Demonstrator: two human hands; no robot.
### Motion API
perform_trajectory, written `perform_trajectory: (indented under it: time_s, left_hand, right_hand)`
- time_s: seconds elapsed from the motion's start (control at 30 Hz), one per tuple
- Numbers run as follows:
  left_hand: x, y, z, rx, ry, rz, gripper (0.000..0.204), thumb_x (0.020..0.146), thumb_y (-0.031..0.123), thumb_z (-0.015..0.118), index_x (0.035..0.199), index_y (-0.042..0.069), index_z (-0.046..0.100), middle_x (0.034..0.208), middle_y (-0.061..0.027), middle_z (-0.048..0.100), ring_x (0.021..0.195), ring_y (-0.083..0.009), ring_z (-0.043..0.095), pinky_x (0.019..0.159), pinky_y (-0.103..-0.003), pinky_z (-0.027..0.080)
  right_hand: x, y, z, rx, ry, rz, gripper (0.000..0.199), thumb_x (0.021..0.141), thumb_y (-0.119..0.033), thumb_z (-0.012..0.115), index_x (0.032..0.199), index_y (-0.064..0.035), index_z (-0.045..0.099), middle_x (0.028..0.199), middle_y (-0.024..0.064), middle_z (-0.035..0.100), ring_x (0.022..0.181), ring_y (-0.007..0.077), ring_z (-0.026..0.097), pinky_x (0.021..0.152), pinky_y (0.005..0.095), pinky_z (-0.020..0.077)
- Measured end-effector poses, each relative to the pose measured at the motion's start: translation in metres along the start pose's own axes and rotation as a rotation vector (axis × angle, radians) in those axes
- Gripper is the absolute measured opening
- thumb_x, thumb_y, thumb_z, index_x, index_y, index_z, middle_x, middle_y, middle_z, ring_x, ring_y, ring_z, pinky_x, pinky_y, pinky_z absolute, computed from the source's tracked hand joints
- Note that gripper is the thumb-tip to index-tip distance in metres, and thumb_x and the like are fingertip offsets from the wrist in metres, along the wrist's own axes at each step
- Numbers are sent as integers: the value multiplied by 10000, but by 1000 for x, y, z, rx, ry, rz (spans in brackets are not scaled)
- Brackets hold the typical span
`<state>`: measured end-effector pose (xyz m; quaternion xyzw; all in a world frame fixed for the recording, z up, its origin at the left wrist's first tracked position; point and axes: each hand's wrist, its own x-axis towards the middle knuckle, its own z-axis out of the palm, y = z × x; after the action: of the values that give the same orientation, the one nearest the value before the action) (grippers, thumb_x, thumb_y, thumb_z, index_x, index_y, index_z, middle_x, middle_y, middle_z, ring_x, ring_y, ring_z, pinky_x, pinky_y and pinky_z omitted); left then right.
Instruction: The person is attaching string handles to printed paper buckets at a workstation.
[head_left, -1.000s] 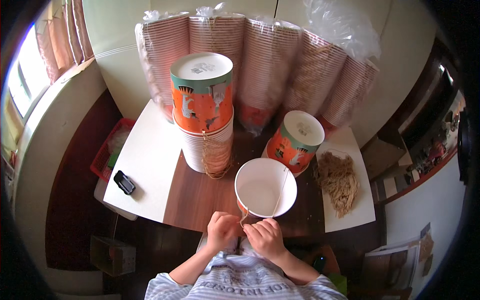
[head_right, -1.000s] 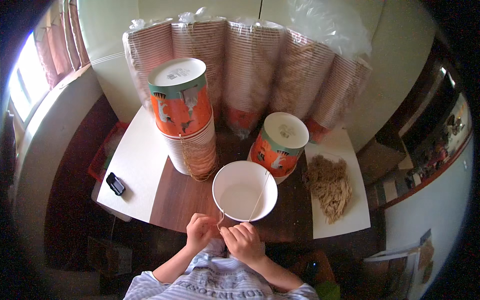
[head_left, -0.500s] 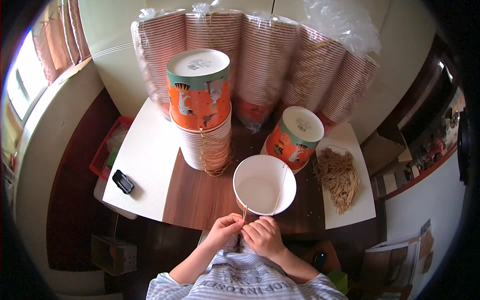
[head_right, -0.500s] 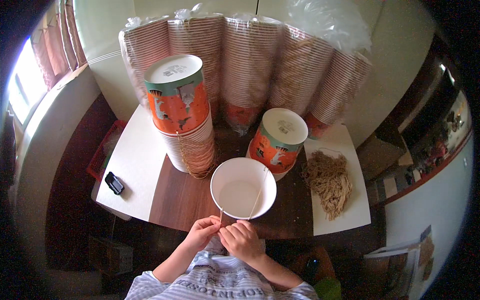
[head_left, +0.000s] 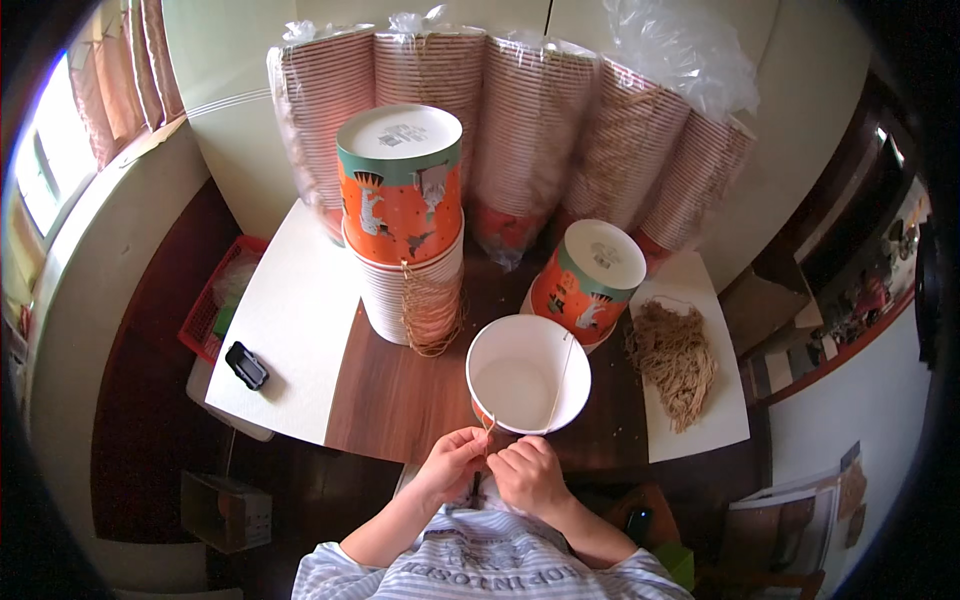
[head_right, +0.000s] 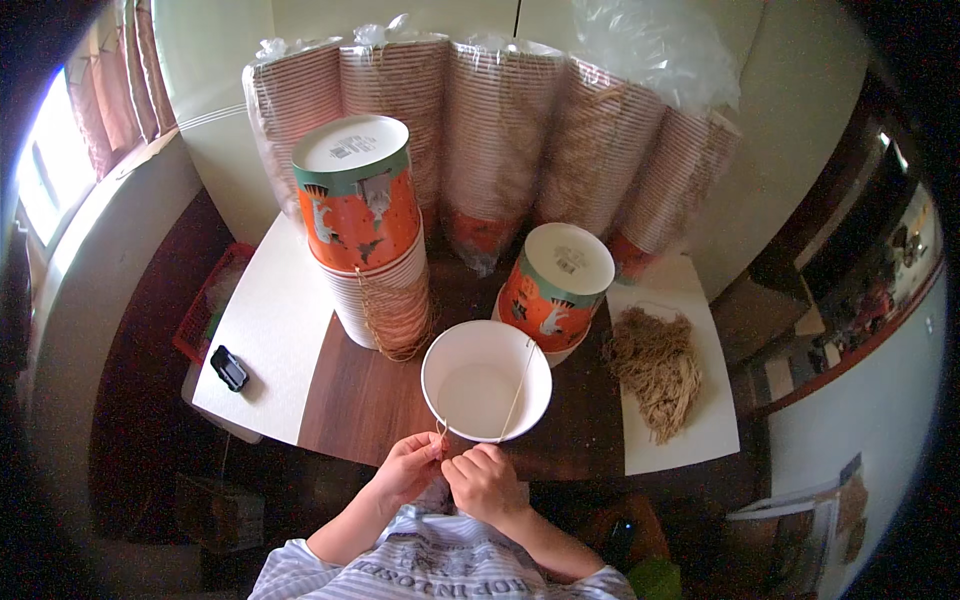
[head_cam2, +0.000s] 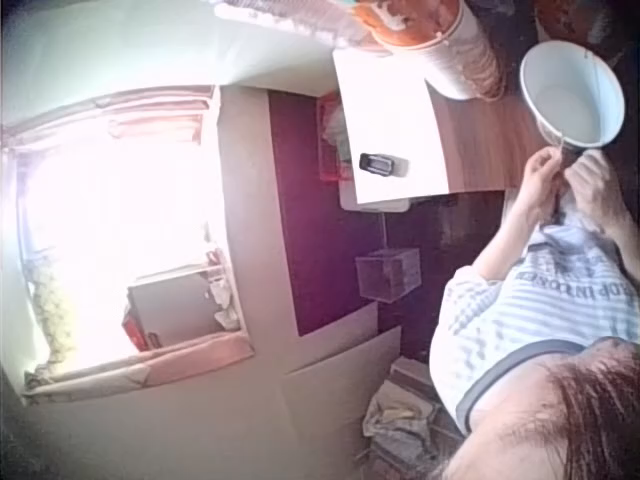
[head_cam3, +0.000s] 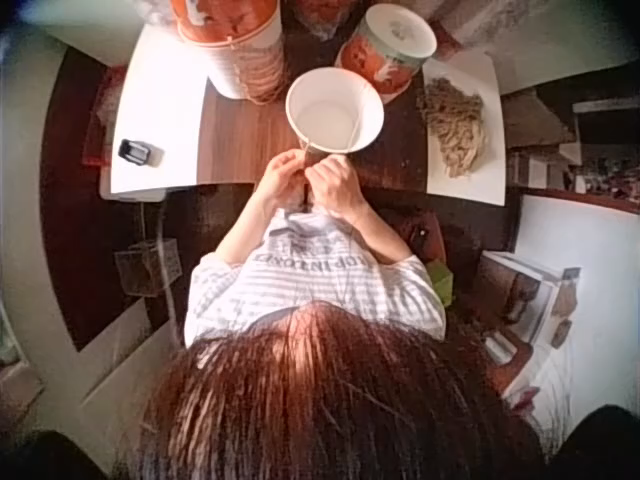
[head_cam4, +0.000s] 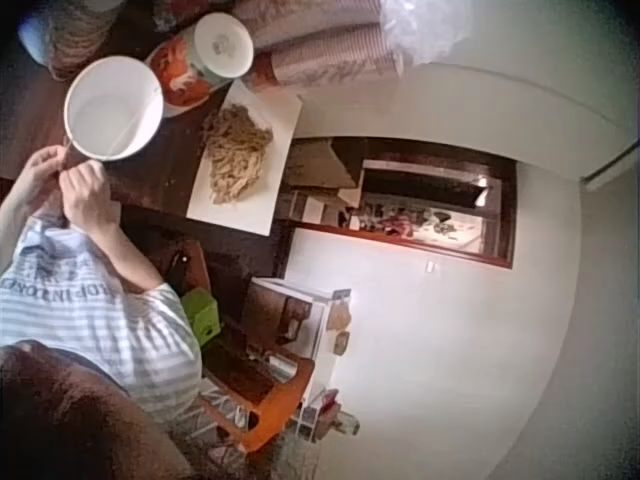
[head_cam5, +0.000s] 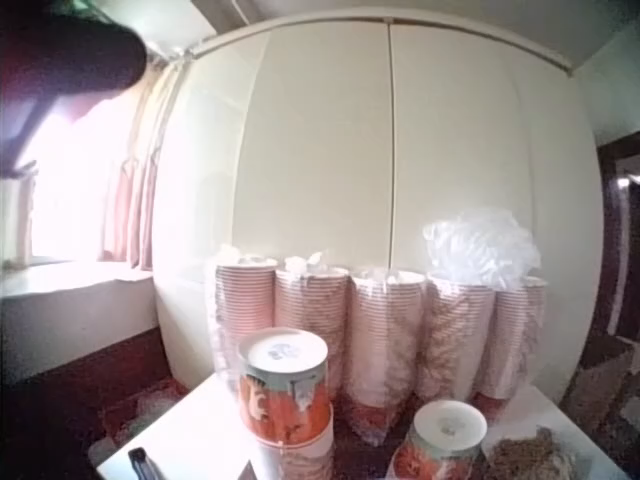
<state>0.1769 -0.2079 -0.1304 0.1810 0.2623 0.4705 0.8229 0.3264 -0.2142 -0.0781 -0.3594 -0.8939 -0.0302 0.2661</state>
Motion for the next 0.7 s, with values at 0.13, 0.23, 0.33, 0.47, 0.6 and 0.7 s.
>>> perform_trajectory:
  time_s: [0.13, 0.23, 0.33, 0.47, 0.6, 0.7]
  left_hand:
    - [5, 12, 10, 1, -7, -26, 113, 886, 169, 509, 873, 60, 538, 776, 13, 549, 680, -83, 533, 621, -236, 457]
    - [7, 22, 25, 11, 70, 3, 112, 885, 166, 511, 871, 58, 537, 735, 19, 537, 634, -79, 517, 557, -224, 444]
    - [9, 30, 29, 61, 120, -4, 109, 884, 162, 513, 863, 59, 544, 714, 24, 529, 603, -61, 485, 508, -213, 413]
    - [15, 31, 18, 166, 124, 59, 110, 877, 156, 529, 850, 55, 561, 739, 28, 538, 591, -21, 428, 506, -174, 341]
    - [25, 22, 18, 272, 165, 220, 128, 872, 143, 540, 877, 17, 558, 787, 13, 553, 700, -38, 473, 641, -167, 380]
    - [25, 20, 22, 379, 186, 286, 131, 872, 127, 541, 893, -2, 548, 819, -1, 562, 757, -57, 495, 700, -179, 398]
  right_hand:
    - [-2, 1, 0, -18, -28, -39, 85, 664, -117, 521, 613, -111, 453, 601, 19, 450, 637, 170, 497, 693, 307, 412]
    - [-3, -1, -1, -9, -28, -64, 81, 662, -118, 518, 611, -113, 455, 602, 17, 453, 637, 169, 496, 697, 304, 408]
    - [-5, 1, -1, 20, -48, -72, 68, 662, -121, 515, 617, -112, 465, 604, 17, 455, 640, 167, 498, 710, 300, 405]
    - [-10, -2, 1, 34, -115, -125, 56, 659, -122, 513, 618, -109, 476, 608, 19, 460, 643, 169, 500, 730, 296, 404]
    - [-8, 4, -6, 24, -136, -91, 51, 653, -128, 519, 617, -110, 489, 616, 25, 484, 653, 175, 512, 728, 301, 404]
    - [-12, 15, -6, 31, -97, -55, 72, 645, -120, 543, 599, -109, 489, 611, 32, 499, 648, 185, 519, 708, 315, 409]
